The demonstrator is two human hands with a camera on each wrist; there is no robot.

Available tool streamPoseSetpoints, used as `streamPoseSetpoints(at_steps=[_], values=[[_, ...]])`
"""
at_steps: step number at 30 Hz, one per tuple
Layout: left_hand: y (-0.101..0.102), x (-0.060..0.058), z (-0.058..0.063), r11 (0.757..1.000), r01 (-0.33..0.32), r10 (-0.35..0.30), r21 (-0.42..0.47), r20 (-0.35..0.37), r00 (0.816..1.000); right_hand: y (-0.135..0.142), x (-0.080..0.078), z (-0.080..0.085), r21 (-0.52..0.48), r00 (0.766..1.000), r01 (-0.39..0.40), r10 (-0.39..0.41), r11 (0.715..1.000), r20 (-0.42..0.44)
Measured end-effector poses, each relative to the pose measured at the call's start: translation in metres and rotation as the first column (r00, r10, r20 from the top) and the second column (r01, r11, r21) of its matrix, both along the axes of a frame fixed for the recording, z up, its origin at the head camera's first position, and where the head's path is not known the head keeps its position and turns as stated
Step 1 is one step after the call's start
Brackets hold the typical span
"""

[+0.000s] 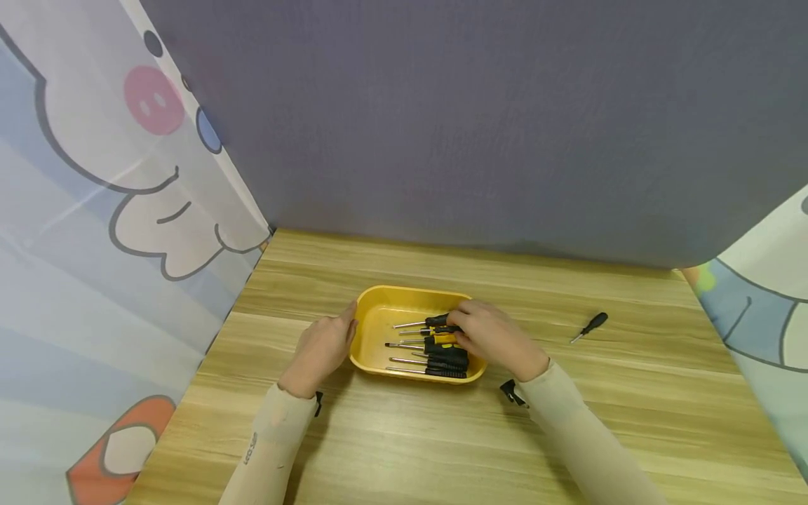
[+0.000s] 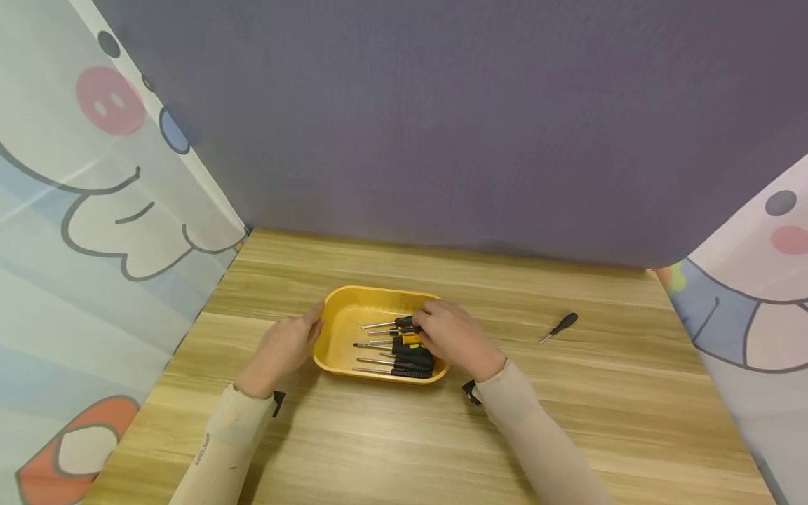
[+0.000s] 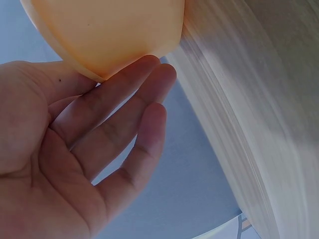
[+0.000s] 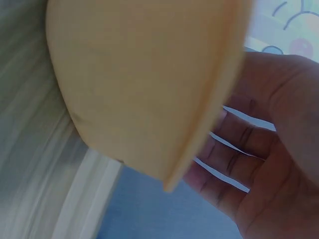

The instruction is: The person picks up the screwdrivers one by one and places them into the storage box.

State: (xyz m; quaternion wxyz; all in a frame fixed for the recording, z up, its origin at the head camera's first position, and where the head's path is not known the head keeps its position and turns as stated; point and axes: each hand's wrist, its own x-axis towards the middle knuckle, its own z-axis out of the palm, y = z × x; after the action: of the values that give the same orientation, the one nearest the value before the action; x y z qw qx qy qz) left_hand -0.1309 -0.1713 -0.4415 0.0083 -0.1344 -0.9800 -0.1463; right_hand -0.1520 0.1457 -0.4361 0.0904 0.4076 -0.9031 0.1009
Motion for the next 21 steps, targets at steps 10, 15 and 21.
streamPoseSetpoints(at_steps=[10, 15, 21], values=[[0.0002, 0.0007, -0.0016, 1.000, 0.009, -0.009, 0.009, -0.019, 1.000, -0.0059, -0.0038, -0.0088, 0.019, 1.000, 0.003, -0.003, 1.000, 0.019], [-0.0003, -0.0001, -0.0019, 1.000, 0.007, -0.006, 0.007, -0.019, 1.000, -0.0051, -0.0040, -0.0109, 0.012, 1.000, 0.003, -0.003, 1.000, -0.011], [0.0001, -0.0005, -0.0012, 1.000, 0.005, -0.005, 0.003, -0.008, 1.000, -0.0029, -0.0030, -0.0072, -0.027, 1.000, -0.013, 0.012, 1.000, -0.026]])
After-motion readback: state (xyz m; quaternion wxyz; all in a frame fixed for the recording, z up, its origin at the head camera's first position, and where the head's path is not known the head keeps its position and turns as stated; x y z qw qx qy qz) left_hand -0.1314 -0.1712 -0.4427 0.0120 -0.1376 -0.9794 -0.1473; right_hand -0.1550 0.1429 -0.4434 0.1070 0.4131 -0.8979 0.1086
